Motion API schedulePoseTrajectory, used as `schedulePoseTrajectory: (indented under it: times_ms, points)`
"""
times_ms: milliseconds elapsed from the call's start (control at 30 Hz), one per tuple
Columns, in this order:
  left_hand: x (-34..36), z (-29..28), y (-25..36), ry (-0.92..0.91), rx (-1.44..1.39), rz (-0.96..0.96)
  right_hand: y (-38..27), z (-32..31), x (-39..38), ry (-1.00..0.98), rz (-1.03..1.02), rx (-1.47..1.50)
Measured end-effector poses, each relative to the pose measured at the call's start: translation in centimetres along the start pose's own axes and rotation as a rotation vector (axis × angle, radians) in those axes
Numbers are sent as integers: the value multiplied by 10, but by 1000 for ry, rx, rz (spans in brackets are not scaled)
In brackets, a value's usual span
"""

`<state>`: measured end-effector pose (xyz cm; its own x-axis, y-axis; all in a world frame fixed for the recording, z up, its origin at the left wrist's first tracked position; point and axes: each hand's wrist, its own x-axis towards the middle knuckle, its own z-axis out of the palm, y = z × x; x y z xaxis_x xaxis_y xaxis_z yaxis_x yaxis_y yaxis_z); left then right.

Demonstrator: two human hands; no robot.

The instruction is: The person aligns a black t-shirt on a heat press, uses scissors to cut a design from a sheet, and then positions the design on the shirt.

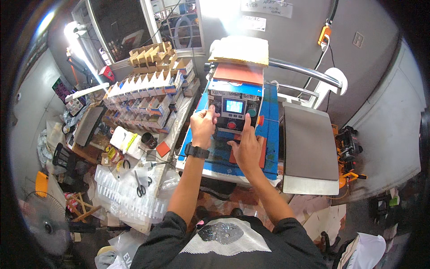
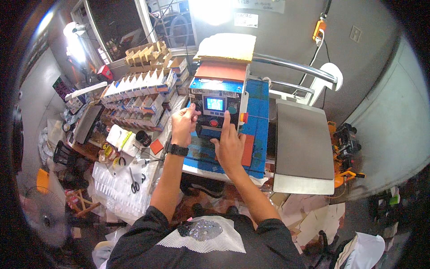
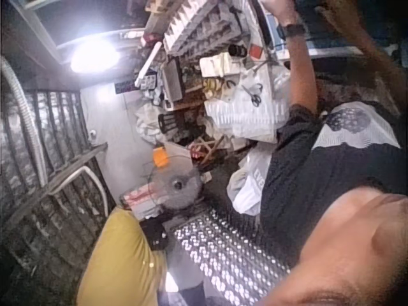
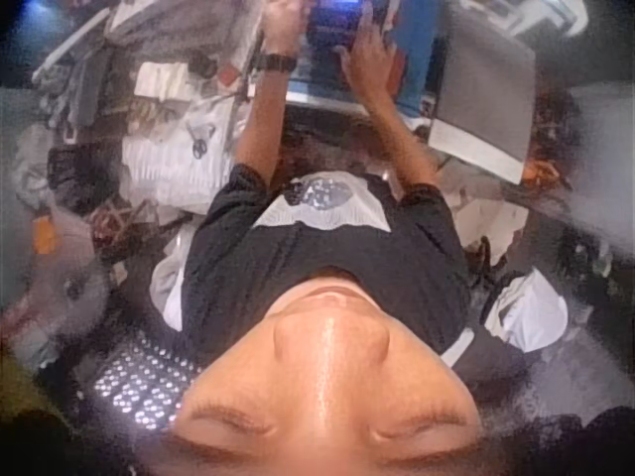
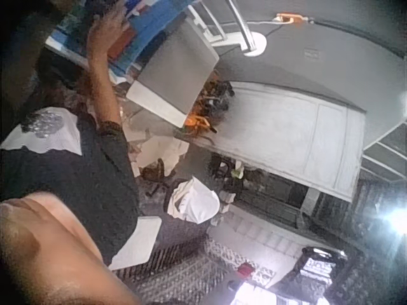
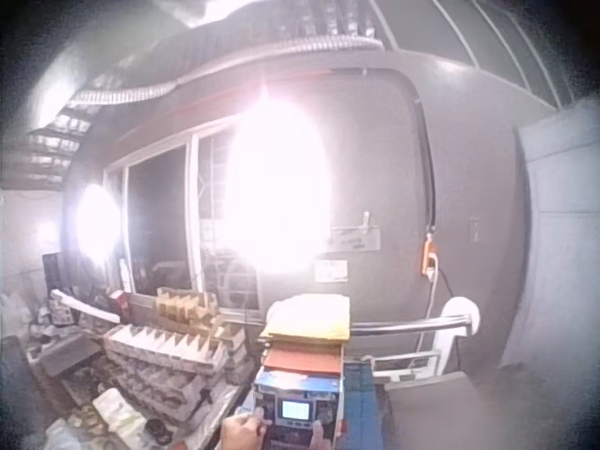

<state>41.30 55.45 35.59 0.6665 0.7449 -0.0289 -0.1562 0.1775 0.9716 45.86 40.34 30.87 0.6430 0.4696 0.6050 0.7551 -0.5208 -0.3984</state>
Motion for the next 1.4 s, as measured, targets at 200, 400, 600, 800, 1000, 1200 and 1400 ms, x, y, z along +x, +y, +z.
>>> schedulePoseTrajectory:
  times_ms: [200, 400, 600, 800, 1000, 1200, 1400]
  points:
    - [2, -25, 8, -4, 225, 149, -20, -6, 8, -69, 141, -36]
    - [-32, -105, -1, -69, 259, 175, -23, -5, 7, -44, 254, 22]
    - [-107, -250, -100, -27, 452, -32, -29, 27, -17, 80, 66, 20]
    - [-225, -381, -331, -479, 834, -814, -17, 25, -38, 208, -30, -131]
    - [-384, -472, -444, -504, 925, -1188, -26, 56, -15, 246, 120, 48]
    - [-298, -490, -382, -432, 322, -1270, -13, 49, -14, 363, 8, -73]
    - [-166, -474, -332, -1018, 850, -1045, -38, 55, -2, 321, 111, 89]
